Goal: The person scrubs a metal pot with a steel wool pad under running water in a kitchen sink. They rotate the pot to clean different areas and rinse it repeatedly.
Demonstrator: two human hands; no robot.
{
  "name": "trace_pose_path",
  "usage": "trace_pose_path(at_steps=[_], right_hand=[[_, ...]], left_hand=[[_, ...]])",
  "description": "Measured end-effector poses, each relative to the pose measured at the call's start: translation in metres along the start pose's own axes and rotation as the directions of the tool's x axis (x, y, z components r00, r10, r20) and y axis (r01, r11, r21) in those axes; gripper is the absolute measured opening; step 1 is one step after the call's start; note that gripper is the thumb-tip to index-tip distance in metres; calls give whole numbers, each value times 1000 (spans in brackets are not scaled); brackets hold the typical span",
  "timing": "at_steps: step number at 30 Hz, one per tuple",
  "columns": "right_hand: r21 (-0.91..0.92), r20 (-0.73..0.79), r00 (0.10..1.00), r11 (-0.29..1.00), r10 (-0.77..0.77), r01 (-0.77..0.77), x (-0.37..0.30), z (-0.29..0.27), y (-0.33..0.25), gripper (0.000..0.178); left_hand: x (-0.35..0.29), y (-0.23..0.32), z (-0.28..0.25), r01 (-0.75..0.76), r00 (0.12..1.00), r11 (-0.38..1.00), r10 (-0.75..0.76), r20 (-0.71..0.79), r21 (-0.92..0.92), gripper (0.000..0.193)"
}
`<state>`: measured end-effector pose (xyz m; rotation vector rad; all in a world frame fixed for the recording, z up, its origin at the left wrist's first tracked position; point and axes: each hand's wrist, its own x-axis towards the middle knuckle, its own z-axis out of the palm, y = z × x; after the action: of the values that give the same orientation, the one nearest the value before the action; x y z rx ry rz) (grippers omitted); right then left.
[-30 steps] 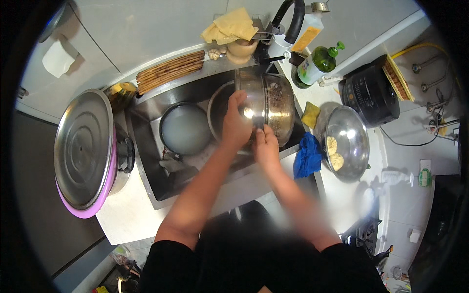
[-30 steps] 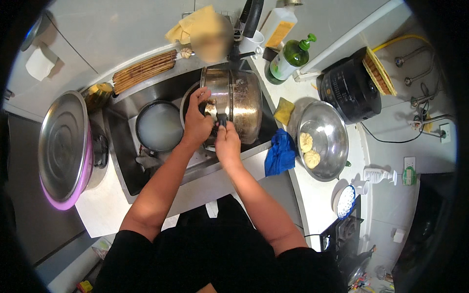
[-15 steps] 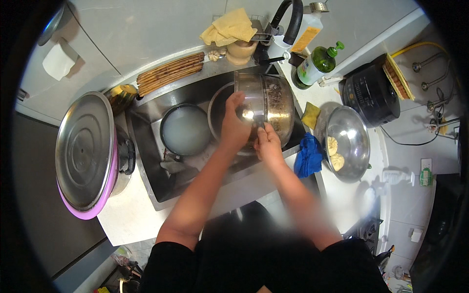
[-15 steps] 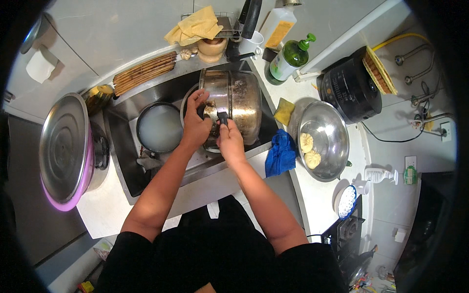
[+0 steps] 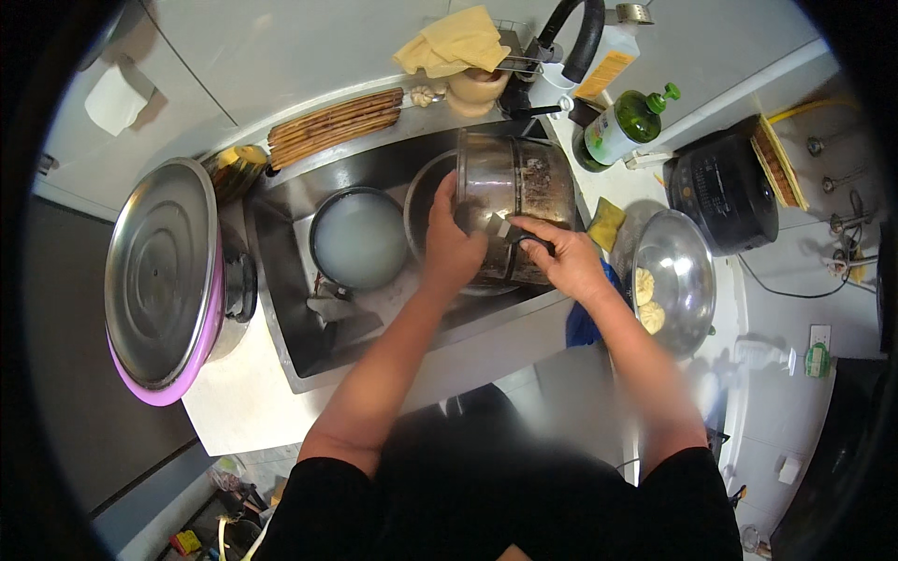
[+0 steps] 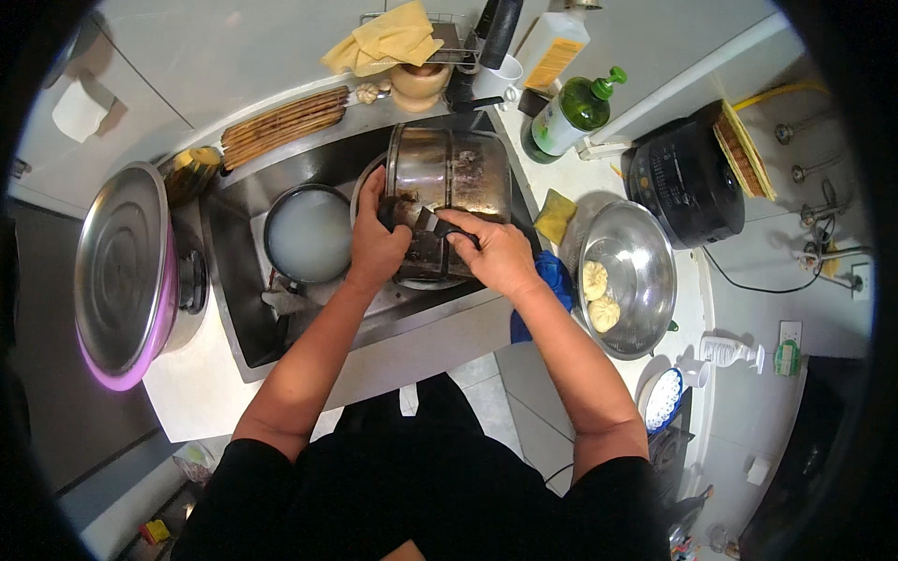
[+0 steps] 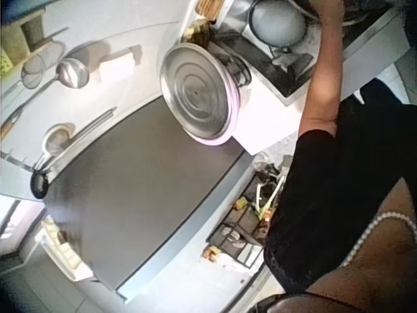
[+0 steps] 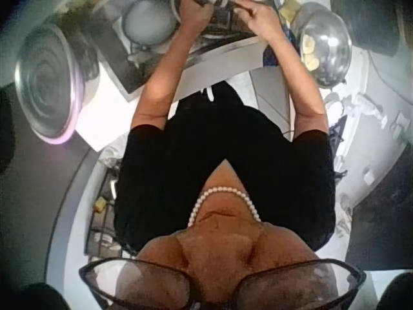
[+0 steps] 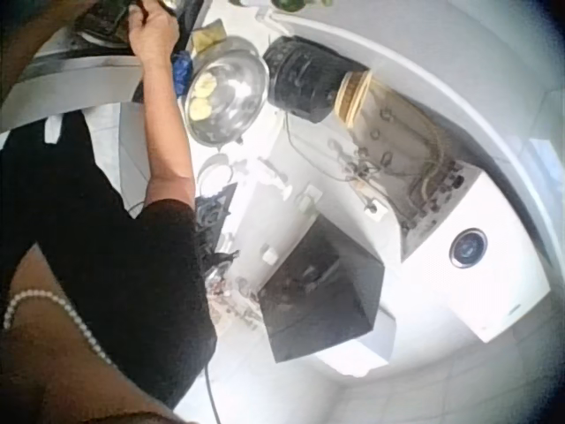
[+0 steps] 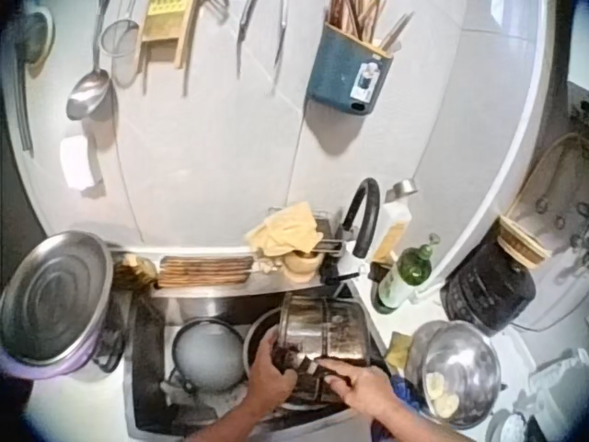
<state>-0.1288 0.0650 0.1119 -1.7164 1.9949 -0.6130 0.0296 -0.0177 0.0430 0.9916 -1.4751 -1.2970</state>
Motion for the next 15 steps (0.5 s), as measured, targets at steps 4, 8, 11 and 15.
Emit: trace_pose_path(at_steps=[4, 8, 11, 15], right_hand=[[-31, 39, 999, 999, 18, -17, 13, 3, 1, 30], [100, 105, 985, 984, 135, -146, 19, 6, -9, 29], [156, -8, 999, 987, 50, -48, 15, 16, 5, 27], [82, 50, 998, 996, 36, -40, 23, 9, -6, 27]], left_hand=[[-2, -2, 0, -26, 1000, 998, 26, -2, 61, 75], [-1, 2, -2, -92, 996, 977, 91, 14, 191, 76], [-5, 6, 0, -118, 993, 960, 119, 10, 255, 77], [-4, 2, 0, -132, 991, 954, 137, 2, 270, 78]])
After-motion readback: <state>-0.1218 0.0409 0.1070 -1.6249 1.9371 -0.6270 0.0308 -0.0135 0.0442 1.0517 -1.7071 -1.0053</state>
